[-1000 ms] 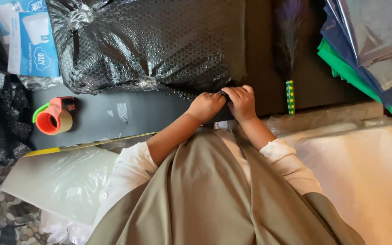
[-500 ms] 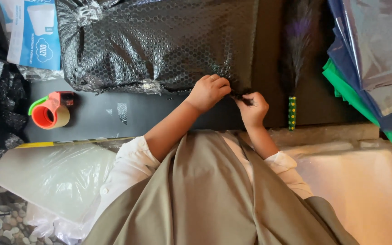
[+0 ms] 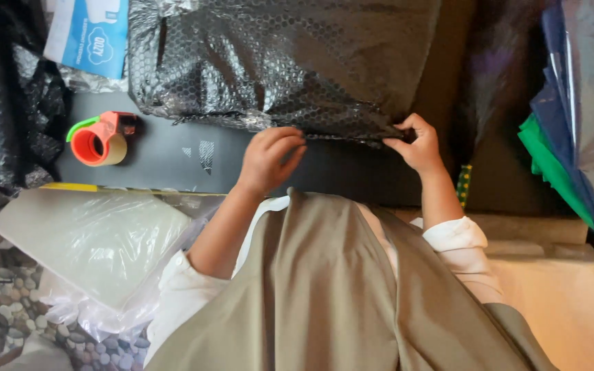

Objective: The person wraps a rectangular item in black bubble wrap on a table, folds the edges, and secures the package with tape. They then use a duster to wipe the surface of the wrapped package.

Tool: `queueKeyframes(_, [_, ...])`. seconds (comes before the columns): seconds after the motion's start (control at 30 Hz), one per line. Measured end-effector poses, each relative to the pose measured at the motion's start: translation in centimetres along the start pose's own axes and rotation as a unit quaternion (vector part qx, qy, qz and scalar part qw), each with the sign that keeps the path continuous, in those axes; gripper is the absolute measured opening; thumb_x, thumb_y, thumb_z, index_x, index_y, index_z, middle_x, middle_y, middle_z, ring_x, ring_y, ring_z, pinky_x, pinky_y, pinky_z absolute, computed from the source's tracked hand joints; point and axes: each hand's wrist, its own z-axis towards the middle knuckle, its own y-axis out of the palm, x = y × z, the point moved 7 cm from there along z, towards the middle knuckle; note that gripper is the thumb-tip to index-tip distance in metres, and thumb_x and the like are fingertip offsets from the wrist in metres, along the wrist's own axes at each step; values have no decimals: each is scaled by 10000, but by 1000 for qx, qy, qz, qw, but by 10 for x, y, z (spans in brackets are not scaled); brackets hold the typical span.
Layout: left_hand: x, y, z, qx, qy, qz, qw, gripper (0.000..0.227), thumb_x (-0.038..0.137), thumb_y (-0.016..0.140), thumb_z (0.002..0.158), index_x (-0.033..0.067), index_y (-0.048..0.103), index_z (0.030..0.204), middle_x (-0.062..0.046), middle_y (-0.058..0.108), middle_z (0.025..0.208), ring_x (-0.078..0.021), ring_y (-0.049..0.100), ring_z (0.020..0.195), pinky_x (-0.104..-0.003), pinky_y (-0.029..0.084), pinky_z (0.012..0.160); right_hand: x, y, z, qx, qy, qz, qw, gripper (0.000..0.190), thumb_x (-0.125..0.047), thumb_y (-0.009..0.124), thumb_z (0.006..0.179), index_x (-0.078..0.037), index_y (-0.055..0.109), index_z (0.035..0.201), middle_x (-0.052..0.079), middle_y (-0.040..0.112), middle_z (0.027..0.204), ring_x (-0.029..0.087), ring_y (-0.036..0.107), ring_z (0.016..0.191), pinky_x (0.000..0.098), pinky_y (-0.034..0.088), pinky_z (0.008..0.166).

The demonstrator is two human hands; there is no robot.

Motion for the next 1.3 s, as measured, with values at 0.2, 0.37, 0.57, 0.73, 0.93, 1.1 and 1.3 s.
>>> queueKeyframes(0.2, [-95,-164,-191,283,-341,94,891,116,46,700,978,148,734,1020,-42,699,957,-223,673,864,-338,528,758,63,0,7,12,75,61,995,295,36,834,754,-33,605,926,93,605,848,168,547,850,306,445,761])
queueKeyframes(0.37, [-133,-210,-352,549,-646,-82,523,143,226,618,935,146,638,1052,29,636,998,-95,590,835,-251,468,762,42,17,0,18,129,131,983,397,30,827,718,-187,510,821,-44,615,902,63,597,877,208,487,837])
queueKeyframes(0.57, [-191,-193,-452,606,-668,-330,278,553,424,667,870,147,581,1342,-22,619,1341,-188,599,1143,-283,473,839,49,42,-22,3,138,139,981,414,24,837,744,-208,501,815,-56,606,916,61,605,903,220,503,863])
queueKeyframes(0.73, [-209,-210,-413,486,-708,-372,353,912,630,623,815,162,435,1575,-29,500,1606,-239,487,1464,-331,421,1098,34,77,-42,4,153,127,980,433,19,854,754,-225,507,839,-56,623,956,74,636,955,225,532,907])
queueKeyframes(0.93, [-265,-197,-449,537,-693,-318,361,250,257,792,907,217,677,1125,30,744,904,-54,690,747,-195,472,573,29,95,-54,47,160,132,977,434,34,857,764,-222,509,808,-73,576,867,70,614,880,244,537,865])
queueKeyframes(1.1, [-241,-243,-418,467,-695,-34,545,109,250,712,928,142,696,929,-25,742,954,-160,682,894,-311,567,869,26,98,-57,45,155,116,980,429,40,843,764,-215,500,806,-59,631,918,63,624,918,226,518,899])
queueKeyframes(1.3, [-241,-250,-409,406,-675,59,613,115,262,693,925,148,685,932,-10,734,927,-160,675,854,-317,550,839,24,100,-61,55,162,134,976,451,61,832,771,-228,490,822,-57,648,963,66,648,965,222,543,928])
